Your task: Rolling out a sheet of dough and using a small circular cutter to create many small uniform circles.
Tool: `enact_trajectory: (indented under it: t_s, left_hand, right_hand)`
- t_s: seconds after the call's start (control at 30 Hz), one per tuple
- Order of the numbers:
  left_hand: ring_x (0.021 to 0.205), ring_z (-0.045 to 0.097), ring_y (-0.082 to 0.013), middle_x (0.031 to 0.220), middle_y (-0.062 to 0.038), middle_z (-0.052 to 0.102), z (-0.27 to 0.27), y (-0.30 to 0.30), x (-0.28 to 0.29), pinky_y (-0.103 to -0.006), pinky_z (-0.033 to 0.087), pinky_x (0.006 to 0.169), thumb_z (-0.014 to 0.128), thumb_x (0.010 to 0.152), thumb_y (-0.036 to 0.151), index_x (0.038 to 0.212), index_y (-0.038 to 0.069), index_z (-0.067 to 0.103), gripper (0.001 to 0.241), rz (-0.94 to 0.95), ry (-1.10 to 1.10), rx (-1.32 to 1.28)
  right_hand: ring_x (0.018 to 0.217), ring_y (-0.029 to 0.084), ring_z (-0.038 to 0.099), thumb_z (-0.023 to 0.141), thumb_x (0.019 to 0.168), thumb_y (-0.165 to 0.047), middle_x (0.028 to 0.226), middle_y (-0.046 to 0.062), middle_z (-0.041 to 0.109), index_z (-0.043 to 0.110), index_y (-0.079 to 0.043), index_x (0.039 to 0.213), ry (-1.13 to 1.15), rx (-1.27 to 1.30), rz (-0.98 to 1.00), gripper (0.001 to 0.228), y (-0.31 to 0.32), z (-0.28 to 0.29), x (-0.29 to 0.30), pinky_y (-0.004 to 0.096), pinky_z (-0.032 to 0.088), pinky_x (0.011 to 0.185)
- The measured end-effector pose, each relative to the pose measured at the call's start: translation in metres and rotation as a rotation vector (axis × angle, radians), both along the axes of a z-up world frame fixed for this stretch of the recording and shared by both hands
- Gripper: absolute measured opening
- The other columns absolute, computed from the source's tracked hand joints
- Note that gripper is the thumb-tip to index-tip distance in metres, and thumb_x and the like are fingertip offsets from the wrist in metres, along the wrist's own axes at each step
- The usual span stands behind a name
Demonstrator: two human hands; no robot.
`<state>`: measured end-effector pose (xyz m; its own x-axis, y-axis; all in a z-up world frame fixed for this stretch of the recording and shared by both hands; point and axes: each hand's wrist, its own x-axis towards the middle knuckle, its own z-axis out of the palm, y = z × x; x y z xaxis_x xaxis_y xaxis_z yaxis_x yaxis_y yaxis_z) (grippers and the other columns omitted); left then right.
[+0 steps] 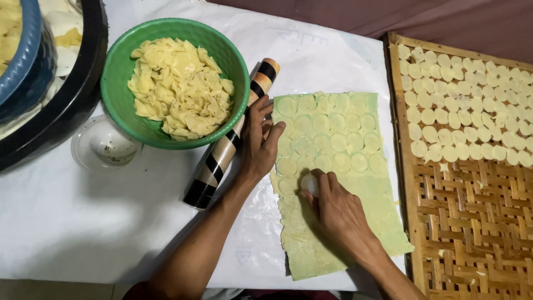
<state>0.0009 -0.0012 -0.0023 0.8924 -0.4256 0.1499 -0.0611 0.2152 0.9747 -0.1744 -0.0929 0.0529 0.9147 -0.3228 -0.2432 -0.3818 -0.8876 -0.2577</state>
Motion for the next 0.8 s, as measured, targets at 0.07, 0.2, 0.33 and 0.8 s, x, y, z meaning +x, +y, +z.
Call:
enact_trajectory:
  t_s: [0.07, 0.2, 0.33, 0.8]
  left_hand:
    - [0.140, 0.048, -0.0296, 0.149, -0.019, 0.049, 0.003, 0.001, 0.000, -0.0424, 0.045, 0.105, 0.056, 0.093, 0.021, 0.145, 0.008, 0.038, 0.056, 0.000, 0.008, 0.003]
    - [0.139, 0.049, -0.0284, 0.147, -0.016, 0.050, -0.004, -0.003, 0.000, -0.0417, 0.046, 0.105, 0.056, 0.094, 0.020, 0.144, 0.009, 0.040, 0.054, 0.015, -0.003, -0.010]
    - [0.118, 0.059, -0.0375, 0.139, -0.023, 0.054, -0.004, 0.000, 0.003, -0.0573, 0.045, 0.103, 0.060, 0.095, 0.022, 0.149, 0.004, 0.037, 0.062, -0.017, 0.048, -0.063]
    - [0.112, 0.062, -0.0321, 0.137, -0.022, 0.057, -0.008, -0.001, 0.002, -0.0493, 0.048, 0.100, 0.060, 0.095, 0.018, 0.149, 0.005, 0.037, 0.060, -0.006, 0.012, -0.066]
  right_hand:
    - [0.059, 0.031, 0.064, 0.040, 0.103, -0.045, 0.101, 0.012, 0.057, 0.044, -0.009, 0.132, 0.006, -0.058, 0.026, 0.046, 0.005, 0.000, 0.004, 0.048, 0.055, 0.045]
    - [0.038, 0.026, 0.053, 0.047, 0.105, -0.054, 0.074, 0.008, 0.057, 0.054, -0.011, 0.107, -0.213, -0.554, 0.140, 0.043, 0.006, -0.027, 0.004, 0.040, 0.042, 0.030]
    - [0.064, 0.032, 0.074, 0.030, 0.108, -0.046, 0.086, 0.007, 0.053, 0.046, -0.006, 0.124, -0.014, -0.442, 0.046, 0.046, 0.013, -0.011, 0.010, 0.049, 0.060, 0.056]
    - [0.086, 0.042, 0.075, 0.032, 0.106, -0.046, 0.110, 0.017, 0.058, 0.041, -0.012, 0.134, 0.076, -0.157, 0.121, 0.045, 0.009, 0.010, 0.015, 0.058, 0.060, 0.070]
